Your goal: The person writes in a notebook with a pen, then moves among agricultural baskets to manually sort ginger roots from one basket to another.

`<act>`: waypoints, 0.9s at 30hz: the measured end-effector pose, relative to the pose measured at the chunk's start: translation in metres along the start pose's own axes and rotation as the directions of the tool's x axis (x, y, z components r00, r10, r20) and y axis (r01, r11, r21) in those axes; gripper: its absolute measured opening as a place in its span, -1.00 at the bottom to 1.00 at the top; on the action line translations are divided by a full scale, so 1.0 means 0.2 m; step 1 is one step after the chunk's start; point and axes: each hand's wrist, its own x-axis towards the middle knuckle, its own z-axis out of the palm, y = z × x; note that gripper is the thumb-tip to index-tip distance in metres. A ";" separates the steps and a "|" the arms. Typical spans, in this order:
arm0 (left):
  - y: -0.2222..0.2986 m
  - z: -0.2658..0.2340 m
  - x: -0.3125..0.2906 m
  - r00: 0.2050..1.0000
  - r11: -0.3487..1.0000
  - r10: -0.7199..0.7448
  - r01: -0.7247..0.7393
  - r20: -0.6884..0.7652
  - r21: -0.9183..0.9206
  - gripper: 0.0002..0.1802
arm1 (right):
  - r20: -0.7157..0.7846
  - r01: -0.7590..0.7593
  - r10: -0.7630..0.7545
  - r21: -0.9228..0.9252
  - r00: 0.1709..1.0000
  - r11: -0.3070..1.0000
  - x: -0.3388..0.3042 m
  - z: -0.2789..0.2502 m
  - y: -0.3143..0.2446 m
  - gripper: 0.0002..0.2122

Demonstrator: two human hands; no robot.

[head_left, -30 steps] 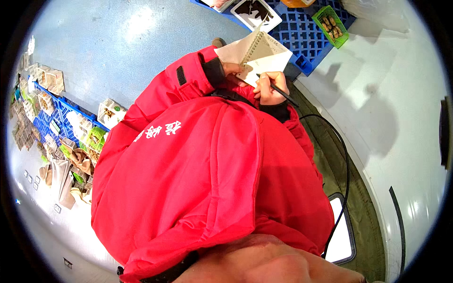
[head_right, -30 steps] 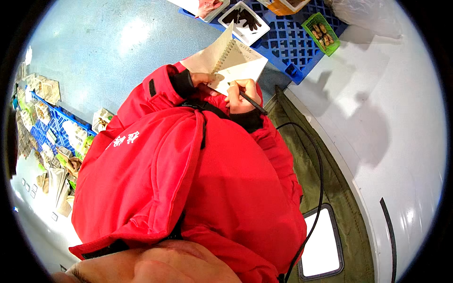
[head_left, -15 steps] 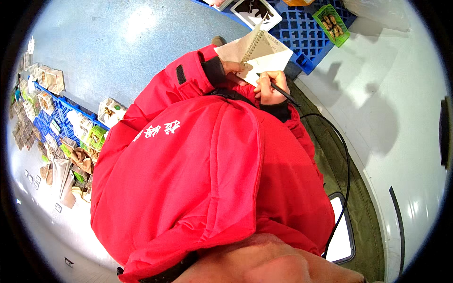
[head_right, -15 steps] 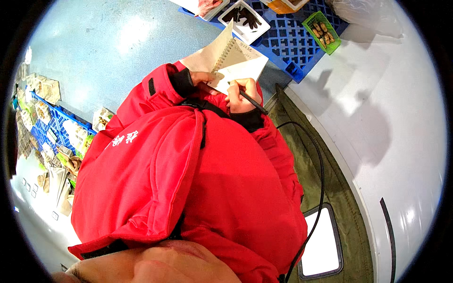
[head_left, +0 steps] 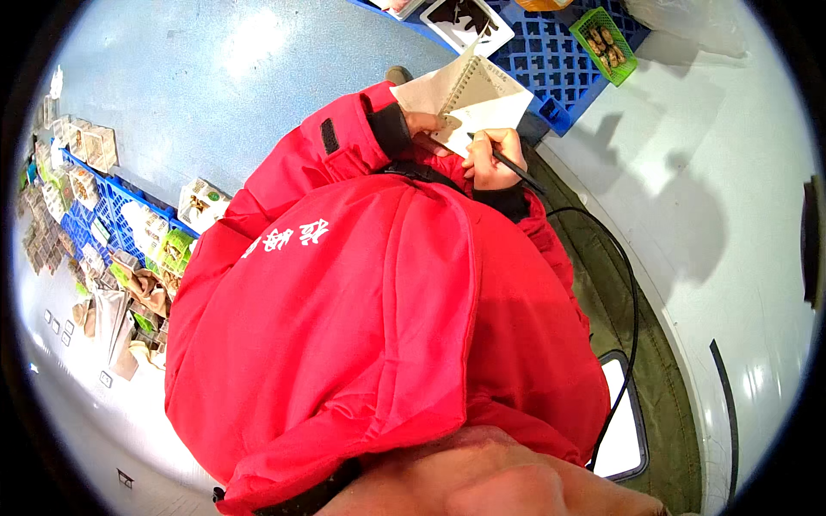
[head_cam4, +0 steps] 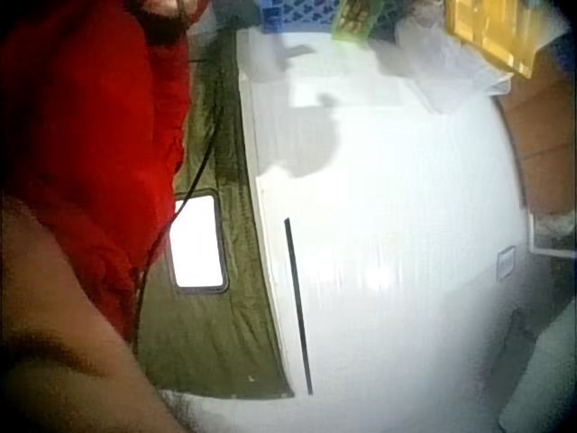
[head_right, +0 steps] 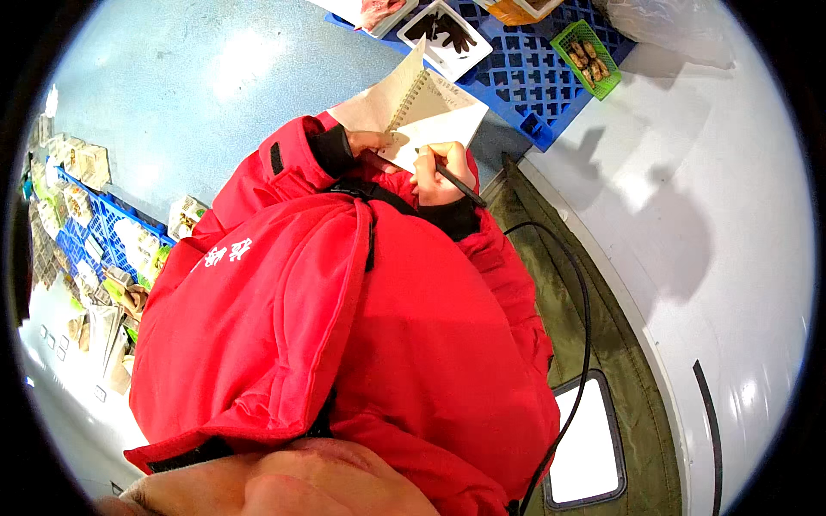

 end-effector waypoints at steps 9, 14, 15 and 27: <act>0.03 0.03 -0.02 1.000 1.000 -0.002 0.002 0.005 -0.018 -0.59 | 0.032 0.002 -0.001 -0.032 0.999 0.999 0.00 -0.01 0.00 -0.91; 0.08 0.06 -0.07 1.000 1.000 0.010 -0.010 0.015 0.000 -0.58 | -0.001 -0.013 0.013 0.014 1.000 1.000 -0.01 0.00 0.00 -0.91; 0.07 0.05 -0.06 1.000 1.000 -0.008 0.008 0.005 -0.003 -0.58 | -0.004 -0.007 0.007 0.000 1.000 1.000 -0.01 0.00 0.00 -0.91; 0.06 0.05 -0.04 1.000 0.999 -0.021 0.022 0.011 -0.042 -0.60 | 0.026 -0.045 0.046 -0.059 0.999 0.997 -0.01 -0.02 0.01 -0.92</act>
